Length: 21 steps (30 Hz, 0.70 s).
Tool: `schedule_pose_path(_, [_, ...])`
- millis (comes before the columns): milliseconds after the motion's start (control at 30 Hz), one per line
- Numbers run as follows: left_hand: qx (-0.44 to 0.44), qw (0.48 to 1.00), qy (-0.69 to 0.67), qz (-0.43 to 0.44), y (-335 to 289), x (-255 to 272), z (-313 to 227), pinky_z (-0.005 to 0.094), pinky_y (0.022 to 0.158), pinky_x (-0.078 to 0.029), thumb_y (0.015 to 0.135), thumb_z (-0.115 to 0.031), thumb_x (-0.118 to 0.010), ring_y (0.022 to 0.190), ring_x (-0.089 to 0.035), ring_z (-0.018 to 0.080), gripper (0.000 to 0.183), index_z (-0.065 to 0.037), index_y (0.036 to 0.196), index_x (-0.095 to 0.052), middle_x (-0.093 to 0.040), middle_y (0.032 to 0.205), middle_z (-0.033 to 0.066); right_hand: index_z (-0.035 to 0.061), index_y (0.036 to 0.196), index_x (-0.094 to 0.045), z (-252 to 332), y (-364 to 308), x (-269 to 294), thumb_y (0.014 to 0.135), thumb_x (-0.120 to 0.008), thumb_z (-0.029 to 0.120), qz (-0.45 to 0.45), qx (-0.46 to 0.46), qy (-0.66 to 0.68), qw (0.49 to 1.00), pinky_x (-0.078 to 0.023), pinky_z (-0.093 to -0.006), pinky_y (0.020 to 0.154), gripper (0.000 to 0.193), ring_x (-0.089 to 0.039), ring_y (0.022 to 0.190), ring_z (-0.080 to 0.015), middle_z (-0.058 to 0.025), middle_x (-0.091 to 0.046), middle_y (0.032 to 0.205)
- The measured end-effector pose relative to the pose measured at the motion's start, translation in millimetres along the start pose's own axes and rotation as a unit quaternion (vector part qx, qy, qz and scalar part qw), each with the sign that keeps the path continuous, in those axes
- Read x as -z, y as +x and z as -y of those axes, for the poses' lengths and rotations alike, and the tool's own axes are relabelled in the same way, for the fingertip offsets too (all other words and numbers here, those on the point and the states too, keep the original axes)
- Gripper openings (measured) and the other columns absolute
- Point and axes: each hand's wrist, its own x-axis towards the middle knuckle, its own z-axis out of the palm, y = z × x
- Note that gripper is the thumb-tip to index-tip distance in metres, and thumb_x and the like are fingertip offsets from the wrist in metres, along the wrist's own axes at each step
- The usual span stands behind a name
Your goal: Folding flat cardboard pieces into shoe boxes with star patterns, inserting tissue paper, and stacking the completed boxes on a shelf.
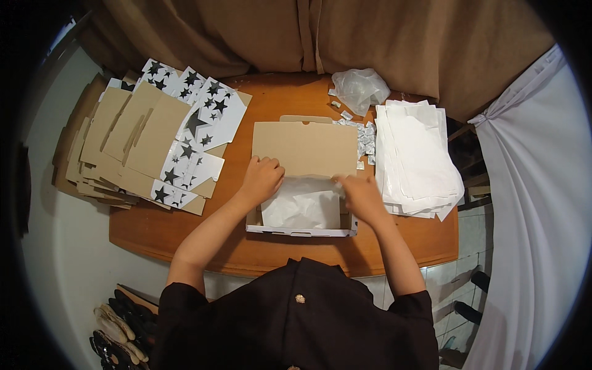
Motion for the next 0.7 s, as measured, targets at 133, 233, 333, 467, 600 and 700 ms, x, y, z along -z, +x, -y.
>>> schedule_pose_path(133, [0.007, 1.000, 0.009, -0.015, 13.5, 4.8, -8.5, 0.0375, 0.072, -0.035, 0.071, -0.014, -0.065, 0.080, -0.053, 0.0202, 0.006, -0.011, 0.074, -0.061, -0.055, 0.079, 0.0040, 0.0175, 0.122, -0.055, 7.9, -13.7, -44.6, 0.079, -0.049, 0.004, 0.133, 0.052, -0.202, 0.969, -0.034, -0.0378, 0.079, 0.045, -0.062, 0.074, -0.0212, -0.0062, -0.064, 0.084])
schedule_pose_path(233, [0.003, 0.998, 0.015, -0.057, 16.3, 8.7, -16.3, 0.0378, 0.072, -0.034, 0.070, -0.014, -0.064, 0.080, -0.053, 0.0207, 0.010, -0.011, 0.078, -0.060, -0.054, 0.081, 0.0036, 0.0110, 0.123, -0.054, 4.1, -12.9, -79.5, 0.080, -0.048, 0.008, 0.161, 0.006, -0.275, 0.948, -0.033, -0.0388, 0.083, 0.043, -0.062, 0.075, -0.0205, -0.0075, -0.064, 0.085])
schedule_pose_path(333, [-0.054, 0.994, -0.060, -0.074, 8.0, 4.7, -33.9, 0.0383, 0.071, -0.035, 0.071, -0.014, -0.063, 0.083, -0.052, 0.0212, 0.014, -0.011, 0.083, -0.057, -0.053, 0.084, 0.0033, 0.0020, 0.117, -0.057, 11.5, -17.0, -82.8, 0.081, -0.048, 0.009, 0.134, -0.012, -0.299, 0.945, -0.031, -0.0411, 0.085, 0.037, -0.061, 0.076, -0.0206, -0.0090, -0.064, 0.080])
schedule_pose_path(467, [-0.211, 0.954, -0.128, 0.169, -17.5, -23.0, -44.0, 0.0415, 0.081, -0.038, 0.080, -0.022, -0.058, 0.101, -0.050, 0.0216, 0.024, -0.012, 0.102, -0.057, -0.054, 0.104, 0.0061, -0.0057, 0.102, -0.062, 15.6, -26.7, -72.3, 0.082, -0.047, 0.010, 0.060, 0.039, -0.344, 0.936, -0.029, -0.0424, 0.088, 0.030, -0.059, 0.075, -0.0213, -0.0079, -0.063, 0.072])
schedule_pose_path(600, [-0.209, 0.949, -0.022, 0.234, -36.6, -55.0, -31.2, 0.0428, 0.095, -0.036, 0.088, -0.033, -0.052, 0.125, -0.040, 0.0228, 0.046, -0.018, 0.131, -0.045, -0.044, 0.133, 0.0095, -0.0050, 0.098, -0.063, 4.3, -16.4, -76.1, 0.080, -0.048, 0.013, 0.095, 0.021, -0.420, 0.902, -0.026, -0.0395, 0.091, 0.029, -0.051, 0.090, -0.0216, -0.0115, -0.062, 0.081])
schedule_pose_path(700, [-0.178, 0.923, -0.004, 0.341, -29.1, -61.9, -33.2, 0.0439, 0.102, -0.031, 0.089, -0.038, -0.049, 0.133, -0.030, 0.0222, 0.054, -0.024, 0.139, -0.033, -0.032, 0.144, 0.0087, -0.0051, 0.099, -0.063, -44.8, -13.4, -120.7, 0.079, -0.048, 0.013, 0.059, 0.032, -0.510, 0.857, -0.025, -0.0390, 0.092, 0.030, -0.047, 0.093, -0.0219, -0.0109, -0.061, 0.084])
